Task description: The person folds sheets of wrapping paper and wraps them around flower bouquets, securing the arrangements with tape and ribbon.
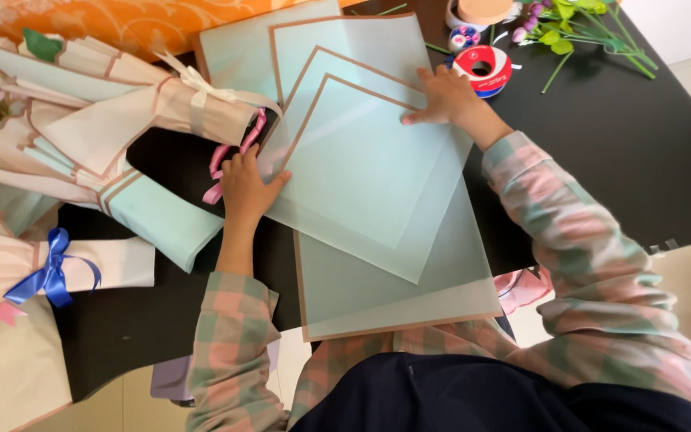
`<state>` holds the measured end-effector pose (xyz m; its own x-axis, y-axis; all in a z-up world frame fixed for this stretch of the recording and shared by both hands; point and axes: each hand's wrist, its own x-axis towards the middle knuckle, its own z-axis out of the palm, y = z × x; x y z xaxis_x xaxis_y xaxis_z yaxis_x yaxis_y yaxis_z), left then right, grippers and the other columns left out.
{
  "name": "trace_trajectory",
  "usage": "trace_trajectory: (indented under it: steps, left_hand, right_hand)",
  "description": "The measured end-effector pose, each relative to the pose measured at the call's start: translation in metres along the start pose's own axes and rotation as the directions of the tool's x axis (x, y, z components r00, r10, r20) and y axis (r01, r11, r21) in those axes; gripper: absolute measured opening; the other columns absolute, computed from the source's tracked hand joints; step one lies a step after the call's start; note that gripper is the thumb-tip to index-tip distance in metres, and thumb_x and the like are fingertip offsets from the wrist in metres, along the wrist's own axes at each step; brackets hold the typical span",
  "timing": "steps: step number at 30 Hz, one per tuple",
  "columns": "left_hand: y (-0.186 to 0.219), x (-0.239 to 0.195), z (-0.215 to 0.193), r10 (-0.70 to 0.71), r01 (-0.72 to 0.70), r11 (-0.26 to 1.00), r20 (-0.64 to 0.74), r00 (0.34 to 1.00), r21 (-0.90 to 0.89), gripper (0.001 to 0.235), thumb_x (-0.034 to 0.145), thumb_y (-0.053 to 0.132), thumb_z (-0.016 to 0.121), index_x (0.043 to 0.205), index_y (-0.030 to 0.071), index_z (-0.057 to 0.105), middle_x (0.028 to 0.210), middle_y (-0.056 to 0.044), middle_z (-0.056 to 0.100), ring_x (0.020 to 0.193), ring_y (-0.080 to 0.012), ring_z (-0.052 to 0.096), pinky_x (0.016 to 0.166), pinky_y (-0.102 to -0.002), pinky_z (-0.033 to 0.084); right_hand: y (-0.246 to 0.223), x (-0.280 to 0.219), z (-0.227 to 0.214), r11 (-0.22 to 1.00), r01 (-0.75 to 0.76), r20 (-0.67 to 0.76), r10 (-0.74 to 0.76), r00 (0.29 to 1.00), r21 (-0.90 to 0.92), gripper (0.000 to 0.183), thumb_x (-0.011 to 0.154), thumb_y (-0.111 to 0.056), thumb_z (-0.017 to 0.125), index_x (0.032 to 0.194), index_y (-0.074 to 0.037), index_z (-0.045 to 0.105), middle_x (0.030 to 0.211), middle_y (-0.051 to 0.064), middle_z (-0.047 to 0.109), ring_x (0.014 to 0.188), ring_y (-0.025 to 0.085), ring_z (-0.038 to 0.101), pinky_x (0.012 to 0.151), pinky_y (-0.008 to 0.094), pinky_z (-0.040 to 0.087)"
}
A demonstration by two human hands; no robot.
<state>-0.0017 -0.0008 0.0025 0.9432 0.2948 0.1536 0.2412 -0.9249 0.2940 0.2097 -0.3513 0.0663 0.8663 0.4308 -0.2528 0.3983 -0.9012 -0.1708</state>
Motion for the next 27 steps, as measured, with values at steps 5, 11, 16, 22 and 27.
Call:
trace_trajectory:
  steps: [5, 11, 16, 22, 27]
  left_hand:
    - [0.015, -0.006, -0.021, -0.09, 0.091, 0.978, 0.011, 0.996, -0.187, 0.081, 0.078, 0.049, 0.085, 0.142, 0.011, 0.053, 0.12, -0.014, 0.067, 0.115, -0.0352, 0.057, 0.092, -0.048, 0.047]
    - [0.023, -0.007, -0.03, -0.126, 0.163, 0.927, 0.128, 0.984, -0.339, 0.053, 0.079, 0.037, 0.086, 0.121, 0.01, 0.066, 0.102, -0.007, 0.072, 0.095, -0.0256, 0.067, 0.076, -0.039, 0.053]
    - [0.025, -0.012, -0.031, -0.056, 0.096, 0.932, 0.123, 0.991, -0.35, 0.035, 0.084, 0.031, 0.084, 0.077, 0.008, 0.058, 0.072, -0.001, 0.058, 0.072, -0.0191, 0.051, 0.06, -0.034, 0.04]
    - [0.031, -0.015, -0.036, 0.0, 0.048, 0.91, 0.117, 0.993, -0.411, 0.05, 0.089, 0.026, 0.08, 0.065, 0.012, 0.038, 0.066, 0.003, 0.042, 0.067, -0.0146, 0.038, 0.06, -0.032, 0.03]
    - [0.039, -0.018, -0.043, -0.003, 0.05, 0.885, 0.102, 0.995, -0.463, 0.051, 0.089, 0.024, 0.077, 0.07, 0.015, 0.03, 0.068, 0.004, 0.027, 0.07, -0.0138, 0.027, 0.065, -0.028, 0.024]
  right_hand:
    - [0.002, -0.011, -0.008, 0.992, -0.055, 0.031, 0.051, 0.998, 0.112, 0.107, 0.073, -0.062, 0.084, 0.151, -0.007, 0.036, 0.128, 0.022, 0.057, 0.115, 0.042, 0.057, 0.085, 0.05, 0.049]
    - [0.01, -0.02, -0.007, 0.979, -0.065, 0.001, 0.066, 0.998, 0.191, 0.08, 0.074, -0.055, 0.086, 0.133, -0.012, 0.052, 0.106, 0.013, 0.065, 0.094, 0.031, 0.063, 0.071, 0.044, 0.046]
    - [0.017, -0.042, -0.017, 0.941, -0.098, 0.07, 0.079, 0.994, 0.324, 0.069, 0.079, -0.039, 0.084, 0.135, -0.006, 0.06, 0.129, 0.012, 0.061, 0.113, 0.029, 0.06, 0.084, 0.039, 0.049]
    - [0.027, -0.054, -0.014, 0.911, -0.112, 0.09, 0.083, 0.993, 0.397, 0.062, 0.076, -0.027, 0.086, 0.13, -0.009, 0.062, 0.129, 0.011, 0.059, 0.126, 0.026, 0.055, 0.09, 0.04, 0.048]
    - [0.029, -0.061, -0.01, 0.896, -0.073, 0.061, 0.052, 0.997, 0.439, 0.039, 0.079, -0.021, 0.083, 0.111, -0.008, 0.066, 0.098, 0.006, 0.059, 0.086, 0.022, 0.054, 0.071, 0.034, 0.042]
